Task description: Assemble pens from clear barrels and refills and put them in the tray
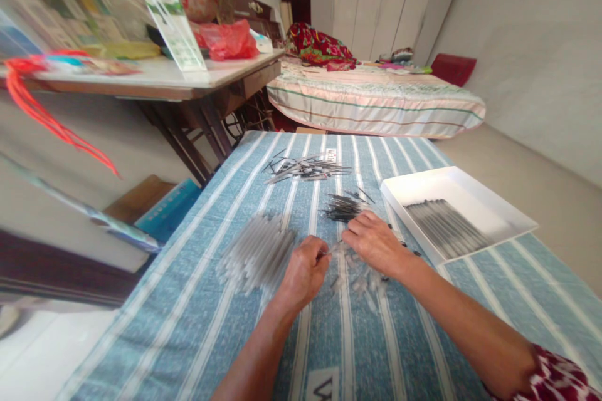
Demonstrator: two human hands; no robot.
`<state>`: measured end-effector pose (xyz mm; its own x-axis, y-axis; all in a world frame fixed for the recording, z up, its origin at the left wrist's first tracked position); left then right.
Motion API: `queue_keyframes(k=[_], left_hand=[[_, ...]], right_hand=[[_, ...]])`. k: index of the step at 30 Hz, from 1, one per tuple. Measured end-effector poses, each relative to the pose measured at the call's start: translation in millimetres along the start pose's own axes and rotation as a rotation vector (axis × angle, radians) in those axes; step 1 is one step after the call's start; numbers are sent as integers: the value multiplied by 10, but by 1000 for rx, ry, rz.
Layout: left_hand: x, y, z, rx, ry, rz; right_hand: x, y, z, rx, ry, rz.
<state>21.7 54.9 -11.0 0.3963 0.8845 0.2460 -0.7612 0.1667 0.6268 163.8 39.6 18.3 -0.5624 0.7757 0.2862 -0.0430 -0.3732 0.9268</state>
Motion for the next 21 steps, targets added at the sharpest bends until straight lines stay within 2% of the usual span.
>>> queue_keyframes(k=[4, 8, 11, 15, 17, 21], left_hand=[[4, -7, -7, -125, 109, -27], [-10, -69, -60, -405, 293, -85], [-7, -62, -47, -614, 344, -30], [1, 25, 18, -804, 320, 107], [-2, 64, 37, -857, 311, 160], [-9, 77, 58, -903, 274, 169]], right_hand=[[18, 25, -38, 30, 40, 48], [34, 130, -93, 71, 66, 128], [-3, 338, -135, 108, 39, 305], [-163, 582, -133, 204, -76, 579], [-217, 546, -101, 248, -152, 558], [-194, 167, -44, 192, -279, 186]])
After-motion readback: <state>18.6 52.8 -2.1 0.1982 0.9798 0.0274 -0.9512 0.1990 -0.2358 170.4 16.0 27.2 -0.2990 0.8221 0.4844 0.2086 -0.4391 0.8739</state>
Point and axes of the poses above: each hand's wrist, its own x-axis towards the middle knuckle, its own y-axis out of the back of the hand, z = x × y, the point moved 4 cm from there along x, towards the middle knuckle, and after that the axes turned 4 degrees about z, right-handed, at the moved point
